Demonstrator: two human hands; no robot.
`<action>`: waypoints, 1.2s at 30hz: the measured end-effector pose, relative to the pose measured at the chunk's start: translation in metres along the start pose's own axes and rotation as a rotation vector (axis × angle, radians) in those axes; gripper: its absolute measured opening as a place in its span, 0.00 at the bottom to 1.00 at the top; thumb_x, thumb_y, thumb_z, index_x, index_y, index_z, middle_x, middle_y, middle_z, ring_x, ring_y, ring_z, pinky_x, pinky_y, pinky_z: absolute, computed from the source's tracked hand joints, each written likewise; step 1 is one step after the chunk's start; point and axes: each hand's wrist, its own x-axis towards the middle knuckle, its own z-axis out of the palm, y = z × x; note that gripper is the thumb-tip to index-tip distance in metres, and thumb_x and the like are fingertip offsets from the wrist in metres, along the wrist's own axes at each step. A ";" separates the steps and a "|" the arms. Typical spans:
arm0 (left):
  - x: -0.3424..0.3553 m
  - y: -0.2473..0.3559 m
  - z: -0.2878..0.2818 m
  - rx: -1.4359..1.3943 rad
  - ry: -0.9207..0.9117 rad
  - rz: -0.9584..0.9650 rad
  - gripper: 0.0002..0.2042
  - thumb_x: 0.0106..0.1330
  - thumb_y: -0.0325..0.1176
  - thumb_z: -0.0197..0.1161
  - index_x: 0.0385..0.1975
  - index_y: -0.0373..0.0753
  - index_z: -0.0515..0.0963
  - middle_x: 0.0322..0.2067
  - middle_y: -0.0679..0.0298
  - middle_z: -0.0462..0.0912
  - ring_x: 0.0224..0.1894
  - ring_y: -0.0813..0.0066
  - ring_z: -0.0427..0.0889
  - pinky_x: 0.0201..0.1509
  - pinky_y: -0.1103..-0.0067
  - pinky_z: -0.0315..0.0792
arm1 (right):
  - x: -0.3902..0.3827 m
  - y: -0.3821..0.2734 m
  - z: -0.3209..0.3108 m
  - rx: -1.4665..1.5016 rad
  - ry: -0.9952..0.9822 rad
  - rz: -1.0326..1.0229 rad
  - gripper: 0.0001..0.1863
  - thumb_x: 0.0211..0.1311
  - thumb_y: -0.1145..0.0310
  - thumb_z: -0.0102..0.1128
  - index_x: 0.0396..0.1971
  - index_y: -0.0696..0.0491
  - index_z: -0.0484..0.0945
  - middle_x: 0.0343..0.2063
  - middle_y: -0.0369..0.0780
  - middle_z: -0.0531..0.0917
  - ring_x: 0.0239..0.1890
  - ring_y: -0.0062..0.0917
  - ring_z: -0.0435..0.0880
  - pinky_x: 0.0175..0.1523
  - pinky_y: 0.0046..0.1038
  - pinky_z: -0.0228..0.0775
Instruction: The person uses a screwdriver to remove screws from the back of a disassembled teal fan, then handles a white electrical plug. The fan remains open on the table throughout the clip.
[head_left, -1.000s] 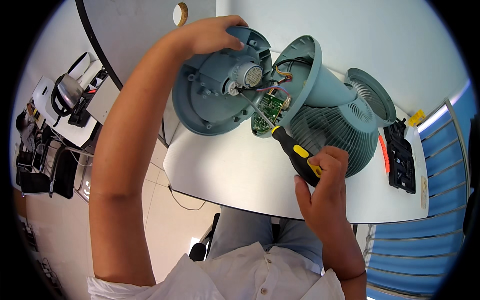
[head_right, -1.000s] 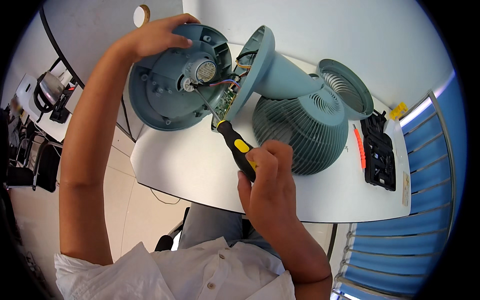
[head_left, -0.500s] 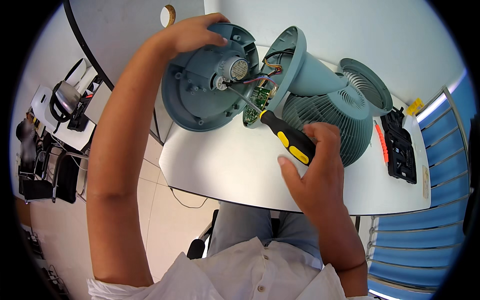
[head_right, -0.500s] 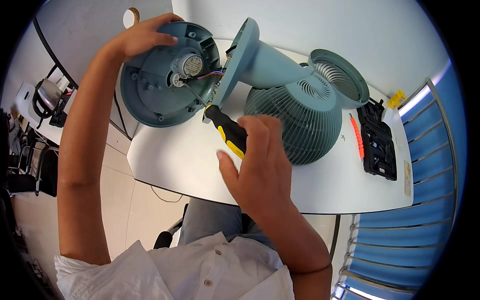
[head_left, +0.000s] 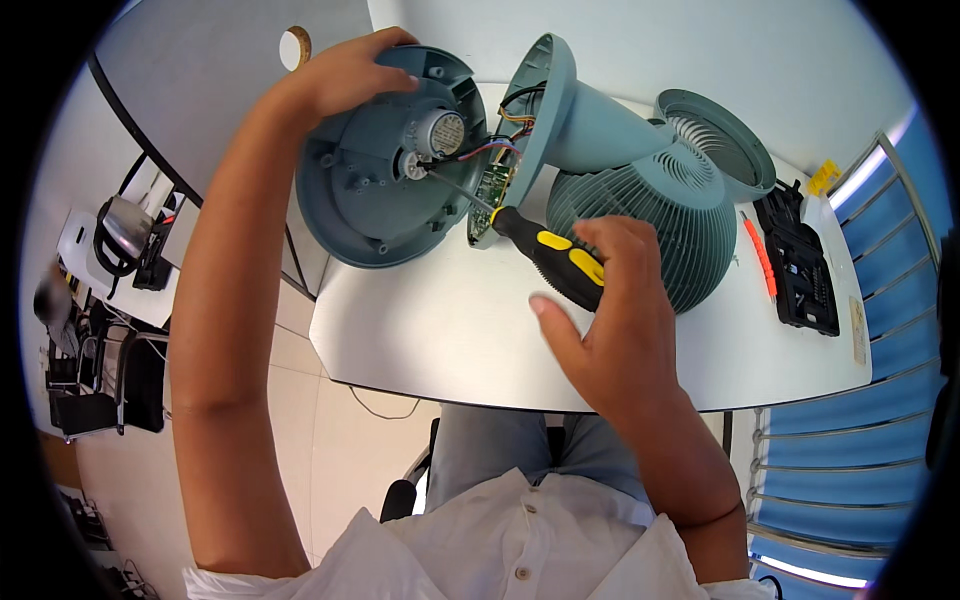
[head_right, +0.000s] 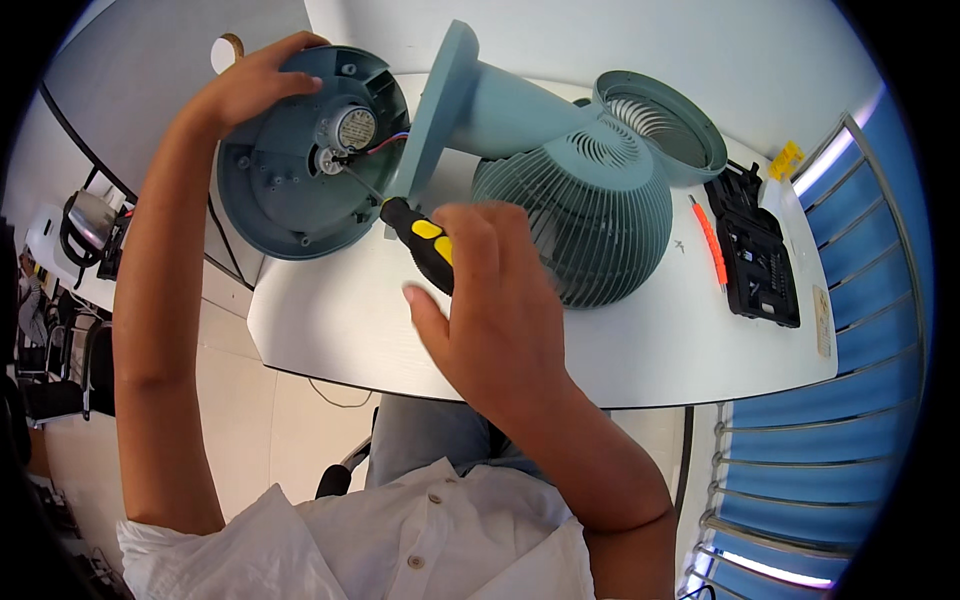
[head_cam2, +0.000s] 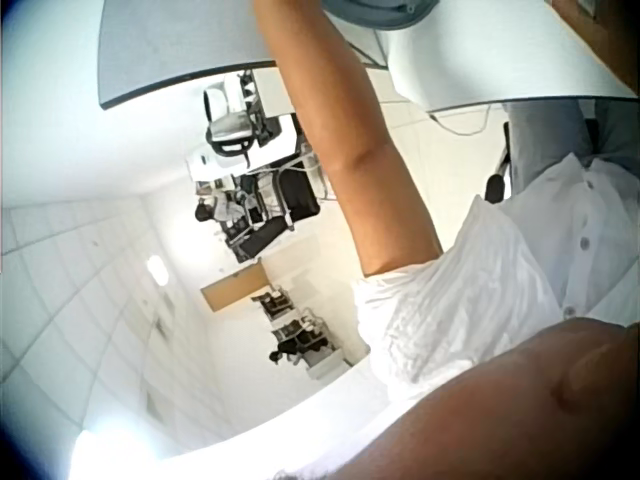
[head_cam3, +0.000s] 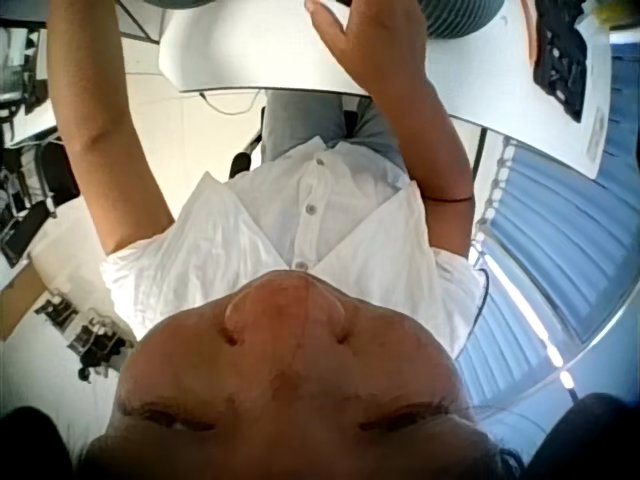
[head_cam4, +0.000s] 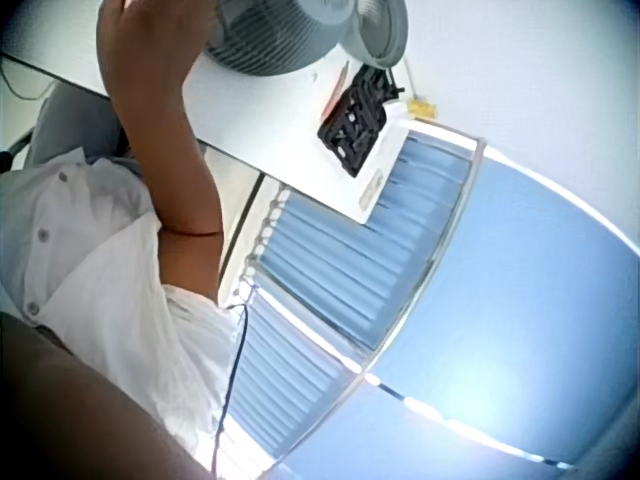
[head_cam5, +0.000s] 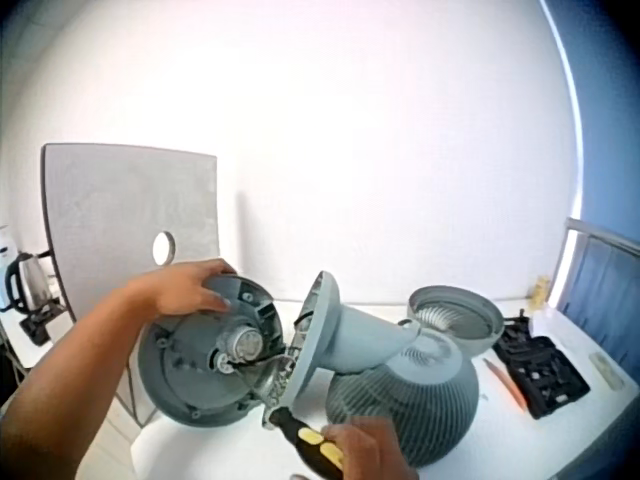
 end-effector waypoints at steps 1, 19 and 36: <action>0.000 0.000 -0.001 -0.028 -0.014 -0.008 0.23 0.57 0.35 0.58 0.54 0.43 0.68 0.46 0.58 0.76 0.45 0.67 0.77 0.51 0.75 0.73 | -0.001 -0.001 -0.004 0.023 -0.044 -0.004 0.28 0.45 0.80 0.64 0.48 0.58 0.62 0.43 0.48 0.68 0.42 0.38 0.74 0.47 0.30 0.70; -0.005 0.012 0.000 -0.064 -0.023 0.017 0.23 0.55 0.35 0.59 0.53 0.43 0.69 0.44 0.60 0.76 0.45 0.70 0.76 0.52 0.76 0.71 | -0.009 0.012 0.006 -0.019 0.101 -0.097 0.20 0.53 0.66 0.65 0.41 0.59 0.68 0.30 0.44 0.73 0.32 0.35 0.77 0.37 0.31 0.71; 0.041 -0.004 -0.003 0.019 -0.063 -0.034 0.17 0.69 0.37 0.46 0.56 0.41 0.69 0.49 0.56 0.76 0.49 0.64 0.77 0.52 0.71 0.72 | -0.012 0.008 0.015 -0.060 -0.059 0.032 0.22 0.45 0.72 0.67 0.43 0.53 0.73 0.29 0.39 0.70 0.28 0.30 0.74 0.29 0.27 0.67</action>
